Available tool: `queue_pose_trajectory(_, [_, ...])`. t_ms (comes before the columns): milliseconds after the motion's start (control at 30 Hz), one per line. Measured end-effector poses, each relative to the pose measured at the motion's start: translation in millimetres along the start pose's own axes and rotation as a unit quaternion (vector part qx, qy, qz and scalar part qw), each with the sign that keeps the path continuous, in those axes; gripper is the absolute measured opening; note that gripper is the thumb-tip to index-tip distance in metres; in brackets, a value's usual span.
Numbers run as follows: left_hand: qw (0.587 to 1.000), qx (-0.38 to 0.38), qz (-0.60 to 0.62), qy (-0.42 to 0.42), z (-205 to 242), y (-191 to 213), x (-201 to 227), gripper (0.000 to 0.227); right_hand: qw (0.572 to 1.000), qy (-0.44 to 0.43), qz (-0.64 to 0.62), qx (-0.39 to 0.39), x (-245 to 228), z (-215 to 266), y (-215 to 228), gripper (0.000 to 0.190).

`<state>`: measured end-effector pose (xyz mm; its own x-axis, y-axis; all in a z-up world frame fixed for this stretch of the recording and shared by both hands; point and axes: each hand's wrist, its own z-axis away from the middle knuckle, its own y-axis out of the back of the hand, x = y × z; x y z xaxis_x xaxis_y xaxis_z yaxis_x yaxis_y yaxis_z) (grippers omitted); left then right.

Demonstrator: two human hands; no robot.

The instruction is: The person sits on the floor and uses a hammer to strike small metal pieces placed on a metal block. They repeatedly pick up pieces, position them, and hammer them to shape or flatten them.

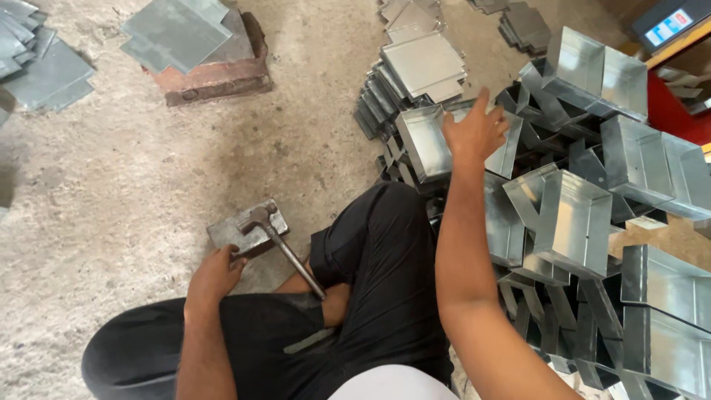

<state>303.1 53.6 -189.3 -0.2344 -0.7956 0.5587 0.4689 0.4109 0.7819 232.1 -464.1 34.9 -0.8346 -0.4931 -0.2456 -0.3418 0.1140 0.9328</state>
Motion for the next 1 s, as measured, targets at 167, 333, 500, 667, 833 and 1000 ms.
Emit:
queue_pose_trajectory(167, [0.998, 0.039, 0.029, -0.037, 4, 5, 6, 0.038, 0.995, -0.039, 0.032, -0.086, 6, -13, -40, 0.068])
queue_pose_trajectory(333, [0.986, 0.114, 0.116, -0.024, 2, 13, 22, 0.036, 0.974, 0.163, -0.158, 0.022, -29, 26, -45, 0.054])
queue_pose_trajectory(500, [0.874, 0.091, 0.478, -0.005, -10, 11, 35, 0.052, 0.874, 0.342, -0.341, -0.065, -106, 136, -51, 0.044])
queue_pose_trajectory(667, [0.654, 0.089, 0.751, 0.018, -11, -4, 28, 0.080, 0.828, 0.432, -0.300, -0.195, -157, 289, -76, 0.049])
queue_pose_trajectory(833, [0.718, 0.313, 0.589, 0.200, -24, -10, -26, 0.073, 0.640, 0.504, -0.434, -0.384, -150, 354, -111, 0.043])
queue_pose_trajectory(1000, [0.820, 0.344, 0.398, 0.223, -52, -39, -33, 0.076, 0.806, 0.402, -0.382, -0.206, -105, 336, -164, 0.054])
